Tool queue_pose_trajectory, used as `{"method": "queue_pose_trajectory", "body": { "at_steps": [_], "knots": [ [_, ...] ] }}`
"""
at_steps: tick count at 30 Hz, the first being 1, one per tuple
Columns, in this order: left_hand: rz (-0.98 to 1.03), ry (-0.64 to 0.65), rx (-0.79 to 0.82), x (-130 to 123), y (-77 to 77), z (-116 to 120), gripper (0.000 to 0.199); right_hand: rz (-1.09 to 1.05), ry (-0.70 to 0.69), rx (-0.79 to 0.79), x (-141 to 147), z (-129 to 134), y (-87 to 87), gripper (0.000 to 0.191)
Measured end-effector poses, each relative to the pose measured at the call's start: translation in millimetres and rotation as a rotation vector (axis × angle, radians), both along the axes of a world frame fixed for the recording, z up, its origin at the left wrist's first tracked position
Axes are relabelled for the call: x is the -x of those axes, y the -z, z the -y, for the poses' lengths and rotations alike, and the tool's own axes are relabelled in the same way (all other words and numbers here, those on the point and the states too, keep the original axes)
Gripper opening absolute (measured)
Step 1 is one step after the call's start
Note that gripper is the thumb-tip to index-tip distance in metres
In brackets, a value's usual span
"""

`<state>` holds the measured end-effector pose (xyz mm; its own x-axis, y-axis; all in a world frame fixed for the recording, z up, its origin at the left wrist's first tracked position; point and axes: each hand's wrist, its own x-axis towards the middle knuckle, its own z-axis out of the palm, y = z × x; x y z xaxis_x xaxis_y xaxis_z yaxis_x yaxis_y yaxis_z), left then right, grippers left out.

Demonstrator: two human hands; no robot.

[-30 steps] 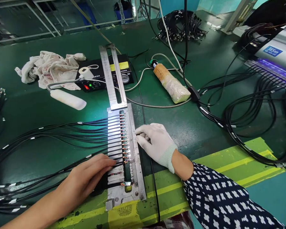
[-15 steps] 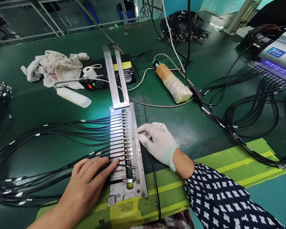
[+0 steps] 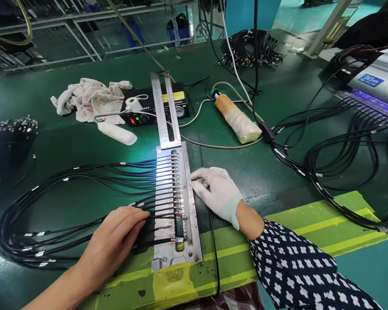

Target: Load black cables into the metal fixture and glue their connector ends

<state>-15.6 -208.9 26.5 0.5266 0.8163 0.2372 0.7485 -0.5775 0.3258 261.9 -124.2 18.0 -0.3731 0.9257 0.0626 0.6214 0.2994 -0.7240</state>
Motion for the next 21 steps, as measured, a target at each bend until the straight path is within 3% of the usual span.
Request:
{"method": "queue_pose_trajectory", "body": {
  "at_steps": [8,17,21],
  "knots": [
    [-0.044,0.136,0.295,2.3,-22.1,-18.2,0.029,0.016,-0.004,-0.005,-0.4,1.2,0.4,0.015],
    [-0.229,0.255,-0.178,0.7,-5.6,-8.9,0.029,0.008,-0.001,-0.004,-0.1,1.0,0.7,0.015],
    [-0.223,0.244,-0.197,0.4,-2.3,-2.0,0.030,0.011,-0.001,-0.003,-0.1,0.9,1.1,0.015]
  ]
}}
